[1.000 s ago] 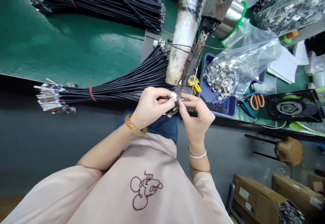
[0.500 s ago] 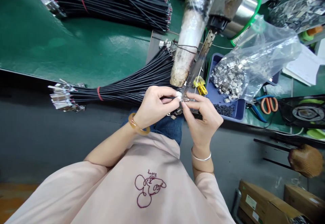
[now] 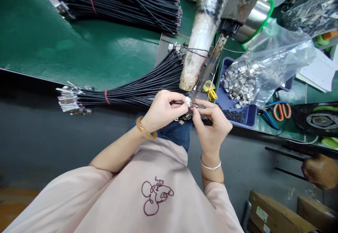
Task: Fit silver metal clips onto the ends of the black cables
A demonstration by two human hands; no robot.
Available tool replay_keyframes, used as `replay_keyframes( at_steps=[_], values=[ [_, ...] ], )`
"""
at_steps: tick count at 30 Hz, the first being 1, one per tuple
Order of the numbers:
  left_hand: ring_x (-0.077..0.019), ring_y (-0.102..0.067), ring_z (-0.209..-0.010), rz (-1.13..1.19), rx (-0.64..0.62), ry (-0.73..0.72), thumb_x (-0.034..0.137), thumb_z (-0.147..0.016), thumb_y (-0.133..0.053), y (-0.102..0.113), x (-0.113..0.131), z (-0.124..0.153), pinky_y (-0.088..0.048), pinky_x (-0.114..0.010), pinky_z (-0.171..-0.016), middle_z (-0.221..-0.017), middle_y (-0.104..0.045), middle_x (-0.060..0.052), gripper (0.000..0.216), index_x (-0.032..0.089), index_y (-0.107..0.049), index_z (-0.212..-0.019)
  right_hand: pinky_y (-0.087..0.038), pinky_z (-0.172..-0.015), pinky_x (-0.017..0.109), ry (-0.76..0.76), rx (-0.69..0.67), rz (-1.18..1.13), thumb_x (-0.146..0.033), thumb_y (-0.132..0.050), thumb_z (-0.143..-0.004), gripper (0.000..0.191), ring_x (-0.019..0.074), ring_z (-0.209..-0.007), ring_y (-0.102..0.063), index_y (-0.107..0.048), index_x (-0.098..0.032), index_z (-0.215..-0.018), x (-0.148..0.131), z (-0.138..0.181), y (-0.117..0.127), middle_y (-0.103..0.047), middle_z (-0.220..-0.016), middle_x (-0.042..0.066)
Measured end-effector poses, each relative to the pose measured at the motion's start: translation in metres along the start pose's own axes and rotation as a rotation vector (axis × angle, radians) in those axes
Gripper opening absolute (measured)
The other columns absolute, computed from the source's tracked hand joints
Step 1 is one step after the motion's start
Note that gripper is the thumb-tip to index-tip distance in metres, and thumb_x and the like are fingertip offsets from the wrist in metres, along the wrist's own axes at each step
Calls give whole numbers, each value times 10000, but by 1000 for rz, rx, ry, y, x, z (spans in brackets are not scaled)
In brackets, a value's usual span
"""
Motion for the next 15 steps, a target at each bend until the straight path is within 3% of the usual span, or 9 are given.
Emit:
replay_keyframes(
  at_steps=[4, 15],
  values=[
    [-62, -354, -508, -5, 3, 0, 203, -763, -635, 2, 3, -1, -262, -197, -464, -564, -508, 5, 173, 104, -723, -651, -634, -741, 280, -66, 15, -54, -165, -666, -902, 81, 151, -886, -767, -652, -226, -850, 1, -1, -2, -789, -1014, 11],
    [-53, -360, -503, 41, -5, -18, 179, -735, -628, 3, 7, -4, -273, -182, -460, -578, -551, 7, 167, 100, -768, -689, -639, -748, 270, -56, 15, -60, -134, -700, -873, 102, 147, -888, -770, -662, -223, -841, -2, -3, 2, -792, -1012, 4]
  ],
)
Point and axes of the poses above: each hand's wrist, its own z-axis away from the middle knuckle, its own y-axis out of the back of the hand, x = y × z, the point moved 1 cm from there along -z, towards the middle knuckle
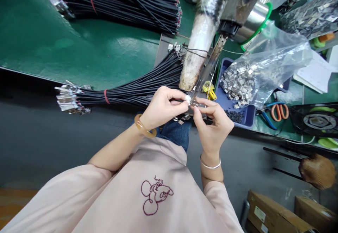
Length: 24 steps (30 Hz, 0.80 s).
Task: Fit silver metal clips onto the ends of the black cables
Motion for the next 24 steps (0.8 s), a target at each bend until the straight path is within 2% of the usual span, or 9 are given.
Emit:
replay_keyframes(
  at_steps=[4, 9, 11, 13, 15, 17, 18, 21, 24],
  values=[
    [-52, -374, -505, -30, -35, 15, 160, -707, -615, -2, -1, 0, -286, -171, -464, -583, -560, 11, 166, 101, -770, -697, -642, -739, 284, -25, -16, -15, -146, -693, -879, 89, 157, -889, -771, -666, -222, -842, 1, 3, 2, -792, -1008, 12],
    [-48, -319, -489, -41, -66, 34, 181, -709, -605, -2, -4, 1, -229, -182, -448, -542, -471, 23, 167, 95, -733, -645, -645, -756, 282, -35, -38, -30, -141, -698, -877, 87, 159, -904, -770, -662, -216, -848, 3, 7, 1, -789, -1017, 25],
    [-49, -322, -504, -21, -63, 25, 171, -713, -596, -2, -3, 2, -234, -180, -456, -561, -479, 23, 164, 96, -734, -666, -646, -724, 268, -42, -19, -47, -138, -690, -884, 83, 156, -885, -773, -659, -214, -879, 3, 8, 0, -789, -1022, 29],
    [-48, -314, -517, -11, -61, 21, 157, -711, -584, -2, -2, 3, -242, -180, -467, -566, -471, 28, 154, 96, -713, -652, -614, -601, 226, -21, 93, -63, -135, -675, -898, 84, 127, -743, -760, -664, -213, -926, 4, 9, 0, -785, -952, 11],
    [-48, -286, -525, -27, -55, 26, 149, -704, -580, -2, -2, 4, -231, -187, -474, -547, -423, 38, 143, 97, -669, -606, -515, -449, 195, 75, 297, -108, -170, -655, -919, 78, 80, -525, -660, -675, -210, -983, 4, 10, 3, -722, -766, -39],
    [-51, -257, -533, -48, -39, 24, 155, -707, -584, -2, -2, 5, -209, -197, -478, -532, -373, 47, 147, 101, -643, -583, -427, -378, 190, 157, 440, -174, -211, -637, -935, 142, 53, -404, -535, -668, -214, -1073, 4, 10, 6, -606, -634, -88],
    [-53, -253, -537, -52, -33, 20, 160, -711, -586, -2, -2, 6, -204, -200, -480, -531, -366, 48, 149, 101, -645, -587, -428, -376, 193, 161, 463, -193, -215, -622, -943, 194, 54, -398, -529, -646, -220, -1135, 4, 11, 7, -593, -630, -94],
    [-54, -265, -535, -43, -22, 15, 171, -725, -594, -2, -3, 6, -217, -198, -482, -538, -394, 43, 154, 99, -670, -613, -598, -538, 258, 64, 376, -78, -146, -601, -948, 268, 113, -580, -713, -596, -237, -1200, 4, 12, 7, -726, -788, -52],
    [-50, -291, -518, -37, -27, 19, 161, -733, -598, -2, -3, 6, -236, -192, -479, -541, -447, 38, 152, 95, -708, -654, -664, -771, 329, 77, 205, 114, -121, -657, -914, 187, 169, -830, -789, -644, -235, -1062, 1, 14, 4, -787, -930, -6]
  ],
)
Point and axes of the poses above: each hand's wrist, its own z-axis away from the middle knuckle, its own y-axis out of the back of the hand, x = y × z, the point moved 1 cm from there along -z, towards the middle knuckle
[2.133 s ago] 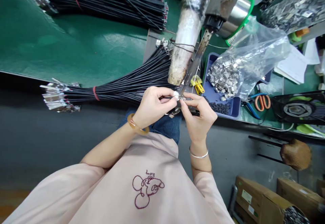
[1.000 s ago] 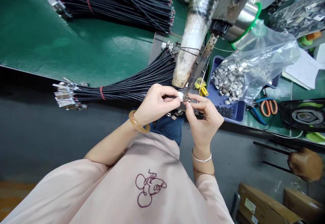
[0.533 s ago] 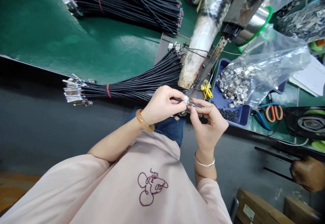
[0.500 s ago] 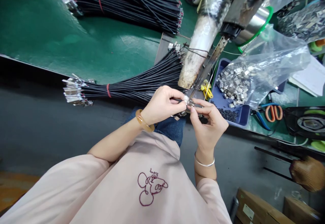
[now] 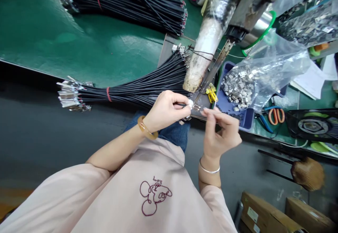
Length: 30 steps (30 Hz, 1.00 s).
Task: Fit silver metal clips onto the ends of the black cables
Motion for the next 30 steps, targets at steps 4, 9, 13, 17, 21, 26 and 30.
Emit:
replay_keyframes(
  at_steps=[4, 9, 13, 17, 21, 26, 30],
  values=[
    [-47, -301, -507, -33, -16, -22, 168, -748, -606, 1, 2, 0, -233, -190, -475, -533, -453, 40, 162, 91, -728, -674, -636, -762, 267, 83, -171, 30, -111, -700, -872, 138, 159, -932, -771, -655, -231, -924, -2, -1, -7, -789, -1021, 26],
    [-53, -335, -516, -33, -12, -55, 170, -766, -599, 2, 4, -2, -258, -189, -473, -551, -478, 29, 180, 91, -712, -650, -635, -765, 283, -66, -193, -78, -148, -681, -880, 96, 154, -915, -762, -630, -227, -861, 1, -2, -10, -786, -1021, 19],
    [-51, -350, -505, -12, -13, -53, 163, -769, -604, 2, 5, -3, -268, -186, -463, -565, -525, 20, 173, 96, -717, -658, -646, -772, 301, -149, -225, -125, -167, -675, -886, 87, 155, -878, -770, -628, -231, -848, 3, -2, -9, -790, -1032, 14],
    [-50, -355, -509, -15, 3, -56, 159, -780, -606, 1, 2, -3, -274, -185, -473, -563, -537, 20, 178, 95, -752, -700, -653, -754, 302, -183, -242, -126, -162, -684, -876, 95, 154, -825, -779, -630, -235, -851, 3, -1, -8, -794, -1057, 7],
    [-50, -356, -501, -18, 24, -45, 172, -773, -616, 1, 0, -3, -259, -191, -462, -575, -553, 14, 184, 94, -778, -737, -657, -771, 316, -155, -244, -104, -161, -682, -874, 95, 164, -842, -784, -628, -236, -854, 2, -3, -6, -793, -1076, 11],
    [-43, -346, -487, 23, 53, -81, 149, -747, -617, 2, 3, -4, -246, -185, -444, -580, -575, 14, 169, 99, -777, -725, -649, -793, 302, -86, -240, -78, -118, -689, -857, 126, 162, -888, -781, -642, -236, -851, -2, -8, -5, -795, -1042, 2],
    [-38, -347, -489, 34, 57, -88, 133, -730, -616, 2, 4, -4, -243, -173, -440, -579, -577, 13, 156, 96, -763, -693, -643, -802, 300, -56, -230, -62, -108, -689, -851, 136, 176, -963, -776, -640, -235, -850, -6, -10, -4, -794, -993, 2]
  ],
)
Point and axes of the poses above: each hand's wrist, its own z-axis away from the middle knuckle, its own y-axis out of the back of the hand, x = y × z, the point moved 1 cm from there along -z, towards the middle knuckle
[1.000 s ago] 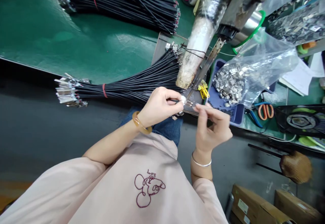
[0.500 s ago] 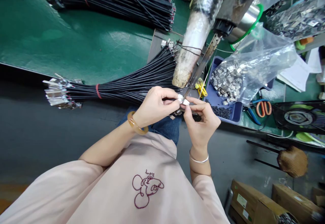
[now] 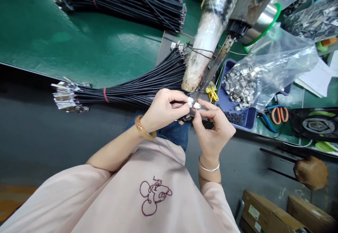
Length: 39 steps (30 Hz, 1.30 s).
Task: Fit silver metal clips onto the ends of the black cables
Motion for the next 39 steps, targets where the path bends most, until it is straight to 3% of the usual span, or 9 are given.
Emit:
replay_keyframes(
  at_steps=[11, 21, 27, 29, 32, 34, 36, 39],
  values=[
    [-53, -365, -517, -40, -80, 59, 170, -755, -607, -1, -4, 2, -268, -187, -475, -566, -498, 21, 183, 98, -764, -695, -648, -807, 332, -67, -34, -53, -145, -673, -876, 108, 180, -925, -781, -620, -237, -856, 4, 6, 1, -790, -1071, 25],
    [-64, -453, -527, -75, -72, 18, 165, -760, -619, 1, -5, 8, -334, -181, -485, -615, -619, -4, 161, 108, -767, -734, -616, -679, 242, 101, 28, 161, -132, -682, -888, 124, 148, -872, -775, -654, -245, -932, 1, 8, -2, -798, -1004, 14],
    [-102, -594, -554, -53, -68, 32, 164, -778, -635, 5, -8, 13, -458, -190, -538, -618, -667, -22, 130, 115, -699, -676, -629, -760, 238, 204, 154, 251, -72, -711, -842, 203, 148, -885, -779, -655, -237, -949, 0, 15, -11, -802, -1000, 25],
    [-111, -619, -597, -73, -31, 1, 170, -799, -644, 5, -8, 14, -490, -205, -585, -682, -703, -37, 110, 115, -707, -727, -640, -748, 247, 148, 179, 196, -91, -715, -845, 180, 153, -878, -780, -660, -239, -932, 0, 17, -14, -795, -993, 23],
    [-116, -632, -641, -69, 8, -20, 183, -821, -658, 6, -7, 16, -509, -214, -621, -745, -723, -48, 98, 118, -725, -789, -653, -692, 252, -136, 115, -72, -177, -685, -895, 57, 148, -807, -782, -646, -215, -880, 1, 16, -14, -772, -974, 25],
    [-112, -636, -652, -20, -12, -25, 183, -832, -654, 7, -6, 16, -506, -203, -613, -757, -724, -49, 111, 117, -739, -803, -655, -676, 243, -293, 38, -267, -218, -673, -913, 94, 137, -749, -780, -621, -194, -838, 2, 14, -13, -758, -955, 24],
    [-110, -649, -670, 32, -38, -24, 175, -835, -647, 8, -4, 15, -509, -191, -612, -780, -732, -53, 121, 115, -750, -817, -657, -694, 241, -328, 2, -361, -227, -682, -907, 123, 135, -758, -782, -609, -187, -817, 2, 11, -11, -755, -954, 23],
    [-124, -682, -719, 80, -41, -5, 161, -822, -647, 9, -4, 13, -542, -191, -649, -822, -755, -58, 113, 117, -751, -835, -655, -722, 252, -281, 2, -304, -224, -681, -904, 98, 147, -859, -782, -629, -193, -827, 2, 9, -9, -755, -999, 37]
  ],
)
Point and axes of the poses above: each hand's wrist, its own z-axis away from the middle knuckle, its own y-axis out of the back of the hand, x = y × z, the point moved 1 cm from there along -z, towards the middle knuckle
